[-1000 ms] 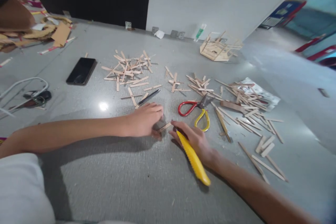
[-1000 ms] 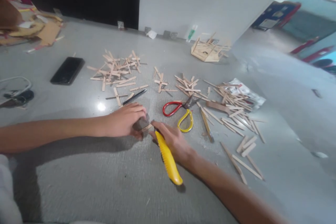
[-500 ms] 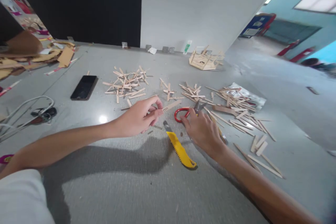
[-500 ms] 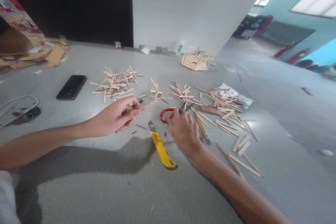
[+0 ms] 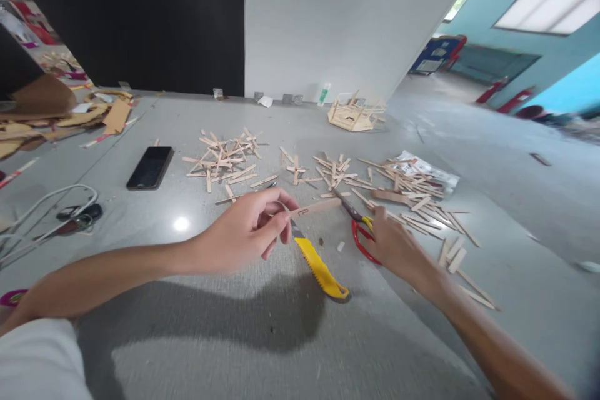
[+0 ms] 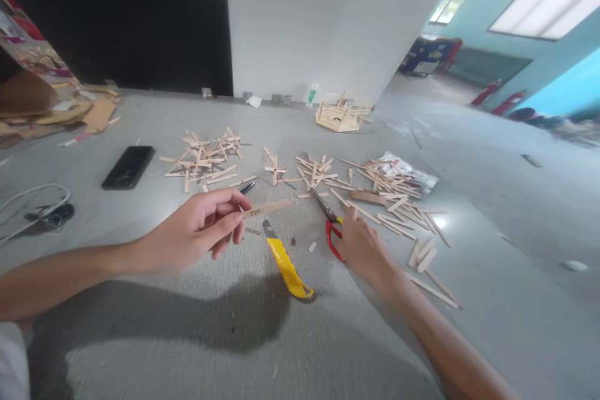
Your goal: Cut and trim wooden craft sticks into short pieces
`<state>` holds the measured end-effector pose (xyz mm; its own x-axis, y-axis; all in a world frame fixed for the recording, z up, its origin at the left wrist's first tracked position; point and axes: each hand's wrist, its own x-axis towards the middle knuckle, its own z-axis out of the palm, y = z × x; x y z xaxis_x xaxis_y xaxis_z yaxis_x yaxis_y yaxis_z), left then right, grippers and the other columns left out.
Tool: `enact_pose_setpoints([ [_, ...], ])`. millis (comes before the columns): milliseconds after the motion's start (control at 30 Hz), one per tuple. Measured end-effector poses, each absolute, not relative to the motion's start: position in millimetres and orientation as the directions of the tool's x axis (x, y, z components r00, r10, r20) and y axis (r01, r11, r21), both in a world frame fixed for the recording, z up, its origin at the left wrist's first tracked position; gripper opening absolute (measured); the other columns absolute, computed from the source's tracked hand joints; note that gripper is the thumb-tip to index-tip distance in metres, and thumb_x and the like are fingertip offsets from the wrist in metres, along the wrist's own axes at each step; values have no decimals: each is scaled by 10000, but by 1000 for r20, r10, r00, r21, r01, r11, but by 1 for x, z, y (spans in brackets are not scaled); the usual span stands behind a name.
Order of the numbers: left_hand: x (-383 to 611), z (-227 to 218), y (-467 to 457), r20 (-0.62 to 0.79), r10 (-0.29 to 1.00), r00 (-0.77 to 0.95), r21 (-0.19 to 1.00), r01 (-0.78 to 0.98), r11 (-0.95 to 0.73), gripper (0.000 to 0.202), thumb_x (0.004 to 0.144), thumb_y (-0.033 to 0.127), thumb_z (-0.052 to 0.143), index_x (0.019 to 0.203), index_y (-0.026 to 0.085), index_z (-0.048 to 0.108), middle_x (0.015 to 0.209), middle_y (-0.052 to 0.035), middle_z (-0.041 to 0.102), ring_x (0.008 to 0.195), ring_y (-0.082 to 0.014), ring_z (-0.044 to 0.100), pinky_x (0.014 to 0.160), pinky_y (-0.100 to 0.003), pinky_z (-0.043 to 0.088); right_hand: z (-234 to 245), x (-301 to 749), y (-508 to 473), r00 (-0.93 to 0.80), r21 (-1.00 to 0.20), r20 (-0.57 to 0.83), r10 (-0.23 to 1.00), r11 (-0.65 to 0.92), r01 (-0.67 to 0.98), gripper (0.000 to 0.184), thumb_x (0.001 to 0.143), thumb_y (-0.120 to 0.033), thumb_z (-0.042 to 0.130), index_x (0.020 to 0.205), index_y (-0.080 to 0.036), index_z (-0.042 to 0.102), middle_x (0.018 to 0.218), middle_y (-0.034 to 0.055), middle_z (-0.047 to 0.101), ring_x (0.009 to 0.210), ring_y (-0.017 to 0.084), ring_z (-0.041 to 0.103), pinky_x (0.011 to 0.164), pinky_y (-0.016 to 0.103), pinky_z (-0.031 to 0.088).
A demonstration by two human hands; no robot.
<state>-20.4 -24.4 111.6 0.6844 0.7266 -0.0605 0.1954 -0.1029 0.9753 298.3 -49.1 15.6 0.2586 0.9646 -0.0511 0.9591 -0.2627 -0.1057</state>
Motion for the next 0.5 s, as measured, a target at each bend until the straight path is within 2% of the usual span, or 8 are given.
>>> enact_pose_setpoints([
  [67, -21, 113, -27, -50, 727, 685, 979, 178, -100, 136, 1070, 330, 498, 1073, 197, 524, 747, 49, 585, 525, -78, 493, 512, -210, 420, 14, 306, -58, 273, -53, -61, 960, -277, 960, 263, 824, -77, 672, 1082, -112, 636, 888, 168, 732, 822, 324, 711, 644, 344, 430],
  [167, -22, 115, -29, -27, 724, 689, 984, 147, -104, 203, 1087, 403, 485, 1045, 206, 508, 697, 62, 538, 534, -85, 466, 502, -204, 410, 13, 313, -73, 277, 7, -11, 961, -277, 961, 241, 823, -35, 622, 1036, -146, 629, 991, 199, 730, 890, 335, 718, 700, 360, 470],
  [233, -23, 116, -29, -19, 719, 694, 983, 145, -114, 256, 1089, 441, 479, 1033, 198, 534, 727, 39, 570, 547, -91, 487, 493, -206, 414, 15, 319, -80, 274, 26, 40, 961, -275, 961, 169, 870, -89, 600, 1020, -159, 633, 1031, 220, 729, 922, 357, 716, 722, 388, 490],
  [300, -23, 117, -29, -11, 713, 701, 978, 158, -140, 287, 1095, 432, 460, 1034, 179, 580, 751, 20, 595, 547, -91, 508, 488, -211, 415, 19, 328, -84, 249, 0, 43, 968, -249, 968, 52, 898, -214, 628, 928, -185, 660, 938, 199, 747, 854, 364, 712, 702, 409, 496],
  [400, -23, 119, -31, 27, 716, 698, 962, 177, -210, 303, 1105, 366, 419, 1029, 154, 620, 658, 51, 527, 510, -81, 473, 513, -214, 399, 25, 337, -86, 132, -191, -48, 990, -139, 972, 235, 888, -434, 662, 807, -221, 716, 714, 108, 734, 654, 309, 668, 624, 401, 484],
  [500, -23, 119, -34, 78, 730, 679, 947, 178, -267, 296, 1092, 358, 435, 984, 156, 624, 607, 76, 434, 500, -84, 402, 507, -217, 349, 28, 332, -89, 7, -458, -49, 999, -29, 888, 317, 863, -541, 684, 836, -233, 754, 698, 61, 740, 603, 266, 654, 574, 373, 503],
])
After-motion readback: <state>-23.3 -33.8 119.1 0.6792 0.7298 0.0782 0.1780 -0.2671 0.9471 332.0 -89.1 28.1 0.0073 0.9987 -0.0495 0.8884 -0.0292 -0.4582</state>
